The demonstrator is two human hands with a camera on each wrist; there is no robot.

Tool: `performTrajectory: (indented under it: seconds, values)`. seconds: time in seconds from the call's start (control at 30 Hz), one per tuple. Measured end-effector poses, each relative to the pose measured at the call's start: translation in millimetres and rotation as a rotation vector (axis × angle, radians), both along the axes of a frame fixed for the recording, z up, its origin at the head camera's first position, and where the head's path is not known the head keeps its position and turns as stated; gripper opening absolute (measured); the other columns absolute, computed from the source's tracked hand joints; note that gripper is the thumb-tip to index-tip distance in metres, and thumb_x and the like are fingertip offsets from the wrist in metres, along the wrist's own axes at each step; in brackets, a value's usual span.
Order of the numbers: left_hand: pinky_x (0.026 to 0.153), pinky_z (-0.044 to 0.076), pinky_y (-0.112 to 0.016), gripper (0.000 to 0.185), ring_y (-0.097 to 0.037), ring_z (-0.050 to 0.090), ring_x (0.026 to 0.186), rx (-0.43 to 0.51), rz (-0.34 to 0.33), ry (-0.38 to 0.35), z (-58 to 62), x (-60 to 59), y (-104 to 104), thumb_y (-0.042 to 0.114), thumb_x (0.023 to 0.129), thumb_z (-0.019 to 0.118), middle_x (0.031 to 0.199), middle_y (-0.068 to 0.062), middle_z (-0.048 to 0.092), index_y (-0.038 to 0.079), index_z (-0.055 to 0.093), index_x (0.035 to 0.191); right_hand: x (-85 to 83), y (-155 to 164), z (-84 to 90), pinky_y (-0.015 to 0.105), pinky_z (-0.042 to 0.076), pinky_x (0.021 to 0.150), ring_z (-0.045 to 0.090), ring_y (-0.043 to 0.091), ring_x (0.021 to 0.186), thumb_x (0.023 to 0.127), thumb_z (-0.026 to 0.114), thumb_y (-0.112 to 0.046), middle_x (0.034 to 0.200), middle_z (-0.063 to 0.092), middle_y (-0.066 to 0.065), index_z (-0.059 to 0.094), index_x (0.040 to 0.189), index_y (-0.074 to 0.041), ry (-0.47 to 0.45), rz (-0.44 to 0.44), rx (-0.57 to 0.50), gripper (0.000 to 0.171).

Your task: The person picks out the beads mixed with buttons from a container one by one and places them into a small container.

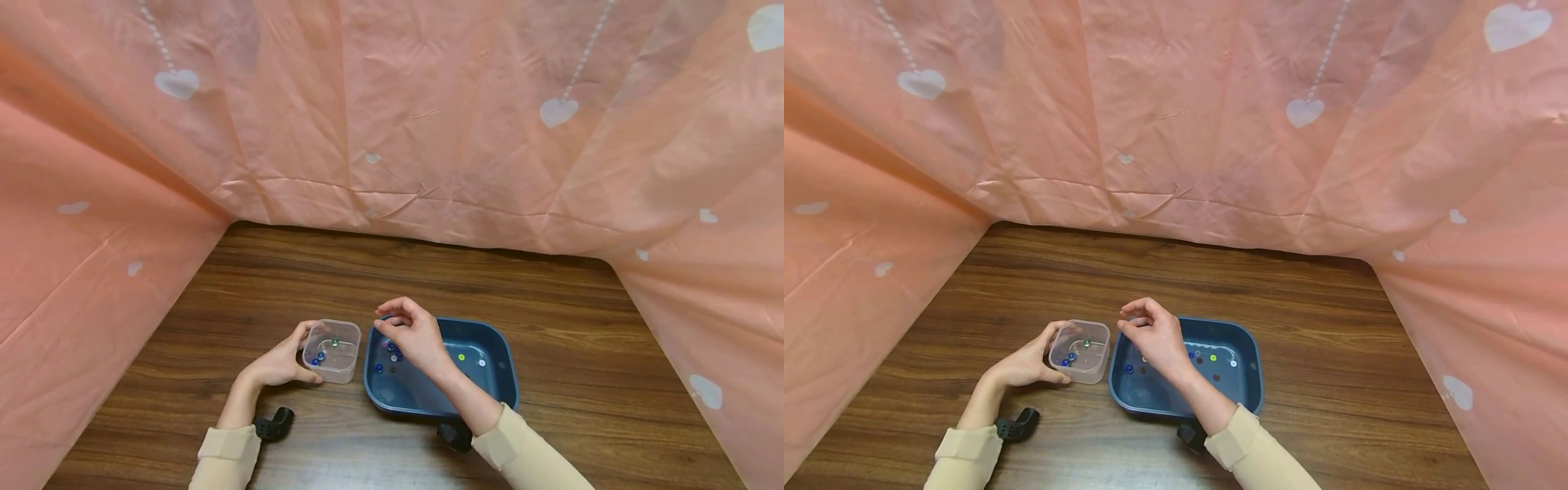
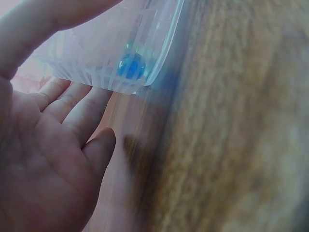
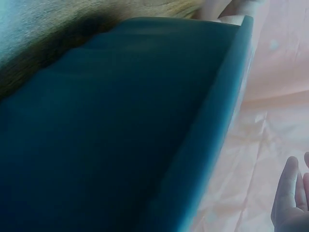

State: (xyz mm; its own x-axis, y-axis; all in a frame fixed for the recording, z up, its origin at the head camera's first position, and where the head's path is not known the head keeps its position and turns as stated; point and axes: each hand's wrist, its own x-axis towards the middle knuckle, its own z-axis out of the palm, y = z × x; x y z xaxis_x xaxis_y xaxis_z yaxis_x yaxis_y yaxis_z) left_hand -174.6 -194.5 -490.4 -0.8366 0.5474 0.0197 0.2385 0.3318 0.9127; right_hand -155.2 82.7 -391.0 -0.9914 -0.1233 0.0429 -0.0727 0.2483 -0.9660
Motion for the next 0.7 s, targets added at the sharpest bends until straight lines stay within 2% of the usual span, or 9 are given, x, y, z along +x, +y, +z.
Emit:
performTrajectory:
  seconds: [0.2,0.47,0.7]
  values:
    - [0.103,0.031,-0.034,0.090,-0.040,0.041,0.133,-0.003,0.006,0.002,-1.2,-0.1,-1,0.009,0.071,0.086,0.145,-0.023,0.042,0.006,0.030,0.140,1.2,3,-3.0,0.029,0.051,0.069,0.066,0.017,0.087,0.086,0.074,-0.010,0.106,0.071,0.008,0.068,0.105,-0.009,-0.014,-0.004,-0.004,0.020]
    - [0.104,0.029,-0.049,0.089,-0.040,0.041,0.133,-0.004,-0.003,0.002,-0.6,-0.8,1,0.009,0.071,0.086,0.146,-0.022,0.041,0.007,0.029,0.140,3.3,5,-7.4,0.028,0.051,0.070,0.066,0.020,0.087,0.085,0.075,-0.010,0.104,0.071,0.009,0.068,0.105,-0.007,-0.017,-0.016,-0.020,0.021]
    - [0.103,0.031,-0.033,0.089,-0.039,0.041,0.133,-0.001,0.000,-0.009,-1.6,-0.6,-1,0.009,0.071,0.086,0.146,-0.022,0.042,0.007,0.029,0.140,3.5,7,-13.4,0.026,0.050,0.067,0.066,0.019,0.085,0.085,0.075,-0.007,0.103,0.071,0.007,0.068,0.104,-0.007,-0.019,-0.025,-0.006,0.020]
